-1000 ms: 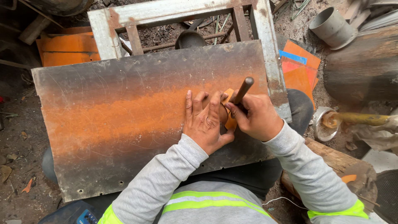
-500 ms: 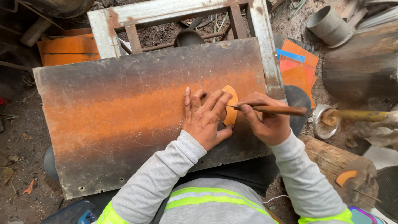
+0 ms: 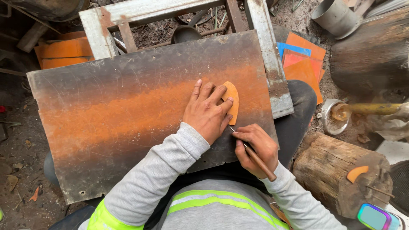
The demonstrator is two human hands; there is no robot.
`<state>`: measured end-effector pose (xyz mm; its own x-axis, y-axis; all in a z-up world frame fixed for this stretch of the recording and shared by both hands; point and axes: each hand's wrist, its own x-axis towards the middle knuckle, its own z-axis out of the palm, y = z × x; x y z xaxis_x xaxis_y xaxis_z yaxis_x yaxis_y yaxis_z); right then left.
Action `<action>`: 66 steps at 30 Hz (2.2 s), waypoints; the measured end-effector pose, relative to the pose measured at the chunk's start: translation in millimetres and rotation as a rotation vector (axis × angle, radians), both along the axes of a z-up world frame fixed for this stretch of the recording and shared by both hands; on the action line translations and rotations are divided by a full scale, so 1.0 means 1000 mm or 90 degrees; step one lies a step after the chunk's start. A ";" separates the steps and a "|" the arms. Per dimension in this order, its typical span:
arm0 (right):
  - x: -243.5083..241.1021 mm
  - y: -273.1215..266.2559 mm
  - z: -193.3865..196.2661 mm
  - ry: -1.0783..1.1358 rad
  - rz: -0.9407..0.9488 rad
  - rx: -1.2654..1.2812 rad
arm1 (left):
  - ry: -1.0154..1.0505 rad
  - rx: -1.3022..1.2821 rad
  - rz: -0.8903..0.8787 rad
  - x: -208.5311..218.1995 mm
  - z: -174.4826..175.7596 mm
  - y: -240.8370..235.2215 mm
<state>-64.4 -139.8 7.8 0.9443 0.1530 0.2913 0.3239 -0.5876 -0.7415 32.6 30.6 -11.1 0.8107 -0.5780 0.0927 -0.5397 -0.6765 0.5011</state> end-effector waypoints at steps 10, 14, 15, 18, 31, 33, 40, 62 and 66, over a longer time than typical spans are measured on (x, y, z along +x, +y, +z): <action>0.012 0.003 0.000 0.006 0.024 0.008 | -0.005 -0.023 -0.019 -0.004 -0.008 0.001; 0.012 -0.001 0.001 -0.020 0.017 -0.029 | -0.008 -0.026 -0.024 -0.004 -0.006 0.001; 0.011 -0.002 0.000 -0.018 0.017 -0.035 | -0.006 -0.029 -0.023 -0.005 -0.006 0.001; 0.007 -0.005 -0.001 -0.004 0.001 -0.033 | -0.007 -0.034 -0.025 -0.006 -0.006 0.002; -0.006 -0.056 -0.019 0.142 -0.115 0.385 | 0.015 -0.026 0.032 -0.012 0.004 -0.012; -0.007 -0.055 -0.025 0.129 -0.114 0.328 | 0.033 -0.024 0.030 -0.017 0.002 -0.008; -0.009 -0.061 -0.033 0.168 -0.120 0.408 | -0.009 -0.006 0.079 -0.043 0.007 0.063; 0.002 -0.046 -0.006 0.045 -0.106 0.211 | 0.055 -0.080 -0.070 -0.025 0.043 0.020; 0.011 -0.034 -0.001 -0.058 -0.124 0.071 | 0.213 -0.151 -0.133 0.022 0.026 -0.013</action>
